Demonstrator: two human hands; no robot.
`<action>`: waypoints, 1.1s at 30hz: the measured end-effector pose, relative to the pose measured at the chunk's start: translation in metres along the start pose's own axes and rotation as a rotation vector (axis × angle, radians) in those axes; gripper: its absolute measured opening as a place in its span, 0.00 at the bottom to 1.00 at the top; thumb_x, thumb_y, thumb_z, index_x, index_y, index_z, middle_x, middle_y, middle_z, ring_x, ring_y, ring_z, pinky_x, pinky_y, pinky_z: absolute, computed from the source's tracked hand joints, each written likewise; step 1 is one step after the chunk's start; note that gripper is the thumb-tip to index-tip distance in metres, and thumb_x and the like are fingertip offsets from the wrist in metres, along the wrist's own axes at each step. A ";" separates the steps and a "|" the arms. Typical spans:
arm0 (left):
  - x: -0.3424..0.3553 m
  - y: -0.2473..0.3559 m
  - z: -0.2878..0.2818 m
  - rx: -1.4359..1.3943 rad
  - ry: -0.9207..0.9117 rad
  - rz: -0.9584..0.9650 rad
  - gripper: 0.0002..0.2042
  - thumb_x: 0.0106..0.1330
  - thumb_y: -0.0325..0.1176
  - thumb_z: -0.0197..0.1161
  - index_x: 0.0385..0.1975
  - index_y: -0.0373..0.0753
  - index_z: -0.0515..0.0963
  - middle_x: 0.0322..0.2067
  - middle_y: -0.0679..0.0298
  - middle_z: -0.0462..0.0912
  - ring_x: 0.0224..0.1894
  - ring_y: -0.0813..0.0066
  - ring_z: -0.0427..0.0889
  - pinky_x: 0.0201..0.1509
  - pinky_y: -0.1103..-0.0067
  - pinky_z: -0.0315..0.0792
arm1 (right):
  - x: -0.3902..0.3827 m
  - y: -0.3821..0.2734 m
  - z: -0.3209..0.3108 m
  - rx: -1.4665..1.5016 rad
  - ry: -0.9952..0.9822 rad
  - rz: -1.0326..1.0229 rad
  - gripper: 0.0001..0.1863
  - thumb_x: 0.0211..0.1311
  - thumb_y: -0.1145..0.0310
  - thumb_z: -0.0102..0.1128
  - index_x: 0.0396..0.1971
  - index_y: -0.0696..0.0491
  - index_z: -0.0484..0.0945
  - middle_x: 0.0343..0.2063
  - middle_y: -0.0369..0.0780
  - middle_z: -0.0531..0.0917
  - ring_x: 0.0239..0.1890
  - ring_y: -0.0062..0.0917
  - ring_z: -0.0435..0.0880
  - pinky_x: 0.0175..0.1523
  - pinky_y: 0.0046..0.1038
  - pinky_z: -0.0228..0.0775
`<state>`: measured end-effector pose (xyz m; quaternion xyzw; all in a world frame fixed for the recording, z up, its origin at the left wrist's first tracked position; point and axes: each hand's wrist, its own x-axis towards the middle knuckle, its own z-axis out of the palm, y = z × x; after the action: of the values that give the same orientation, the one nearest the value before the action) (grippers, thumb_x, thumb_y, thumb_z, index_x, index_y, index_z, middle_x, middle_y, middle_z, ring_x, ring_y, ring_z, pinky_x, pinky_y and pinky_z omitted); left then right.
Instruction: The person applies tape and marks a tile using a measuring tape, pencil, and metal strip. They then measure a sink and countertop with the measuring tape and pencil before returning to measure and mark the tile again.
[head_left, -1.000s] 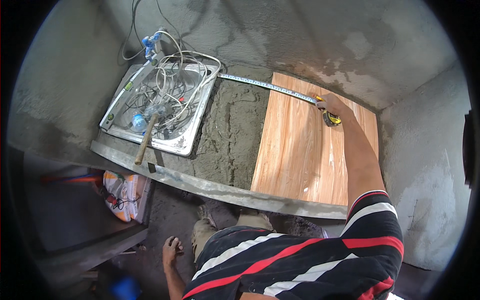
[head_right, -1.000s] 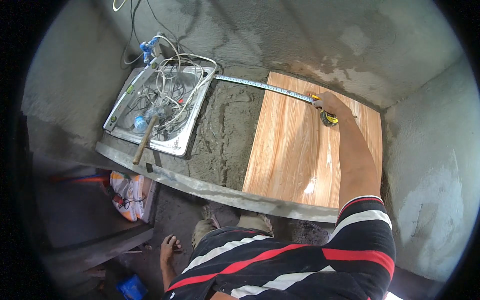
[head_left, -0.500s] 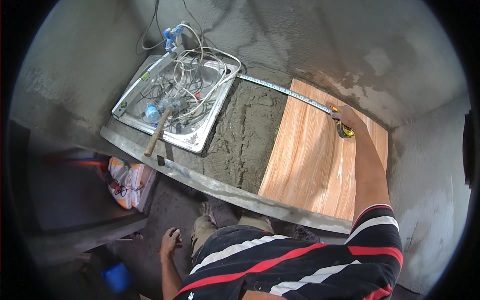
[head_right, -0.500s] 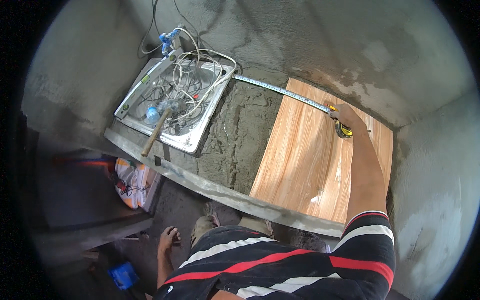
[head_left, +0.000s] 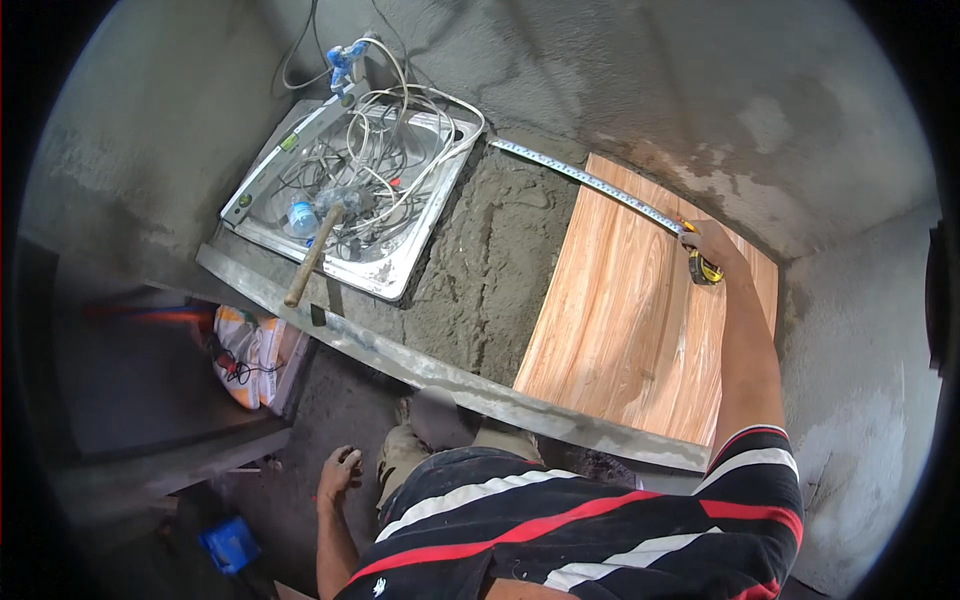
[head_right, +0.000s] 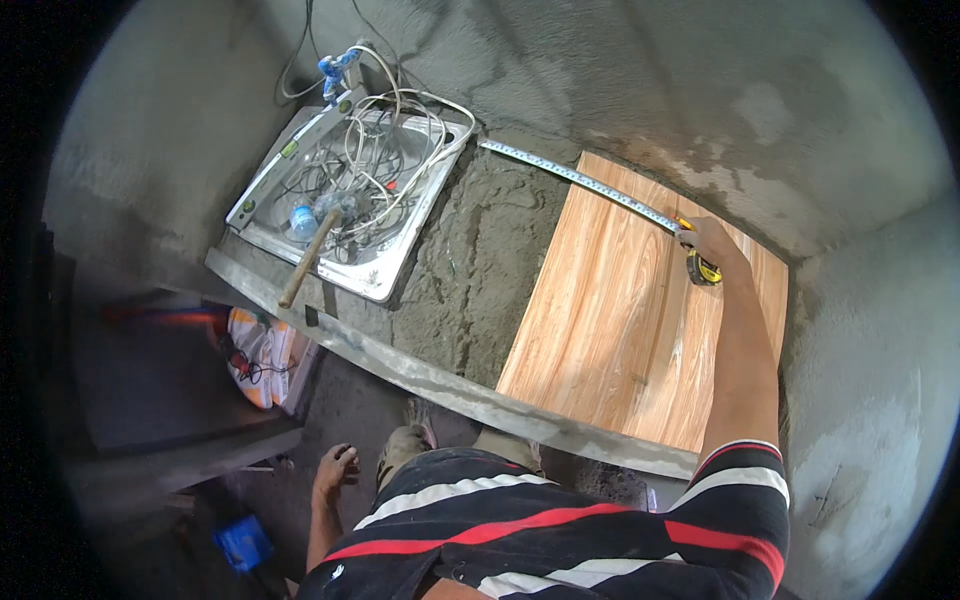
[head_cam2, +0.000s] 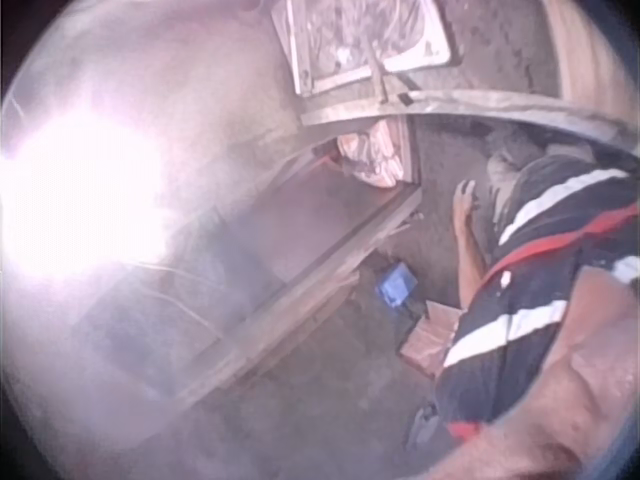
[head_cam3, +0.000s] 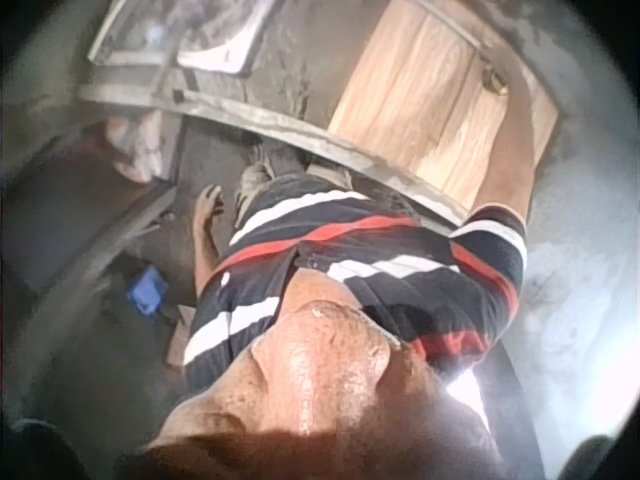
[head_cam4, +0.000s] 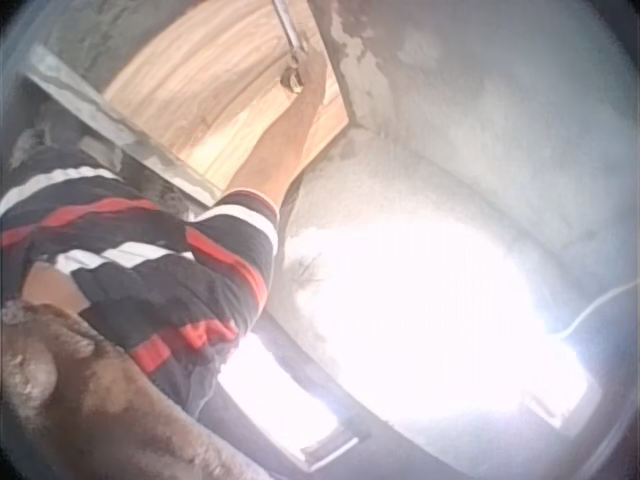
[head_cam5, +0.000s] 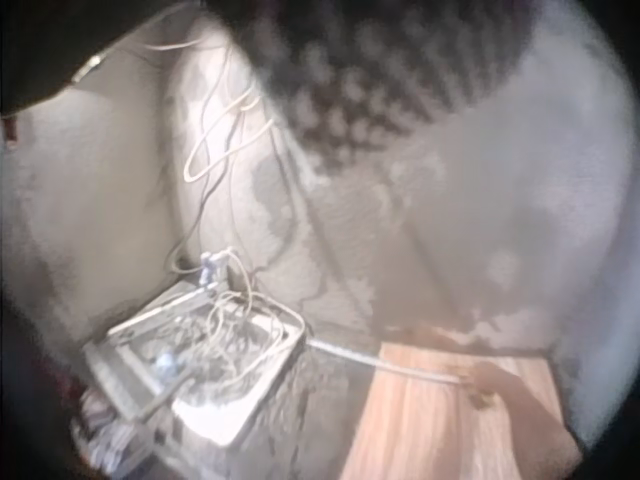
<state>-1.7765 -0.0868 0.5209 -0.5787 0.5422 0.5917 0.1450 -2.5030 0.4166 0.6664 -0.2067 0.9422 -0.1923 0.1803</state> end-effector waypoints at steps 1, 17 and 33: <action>0.001 -0.002 0.000 0.018 0.008 -0.002 0.28 0.69 0.43 0.68 0.65 0.36 0.72 0.38 0.63 0.84 0.34 0.74 0.81 0.32 0.73 0.77 | -0.007 0.003 -0.002 0.002 0.014 0.029 0.13 0.62 0.63 0.61 0.28 0.60 0.81 0.21 0.38 0.80 0.25 0.22 0.76 0.34 0.30 0.69; -0.178 0.254 0.046 0.040 -1.224 1.025 0.23 0.68 0.42 0.69 0.54 0.28 0.82 0.45 0.51 0.87 0.49 0.59 0.84 0.53 0.68 0.77 | -0.127 -0.086 -0.015 0.060 0.091 0.153 0.17 0.62 0.59 0.66 0.32 0.61 0.84 0.20 0.38 0.79 0.24 0.22 0.75 0.34 0.31 0.68; -0.270 0.291 0.032 -0.130 -2.015 1.649 0.32 0.67 0.51 0.71 0.57 0.26 0.80 0.40 0.52 0.83 0.37 0.54 0.83 0.40 0.69 0.76 | -0.134 -0.162 0.001 -0.018 0.081 0.126 0.18 0.59 0.58 0.66 0.29 0.62 0.83 0.20 0.39 0.82 0.24 0.23 0.77 0.33 0.32 0.70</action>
<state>-1.9479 -0.0455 0.8778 0.6119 0.3599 0.7023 0.0536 -2.3371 0.3417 0.7707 -0.1405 0.9616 -0.1804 0.1518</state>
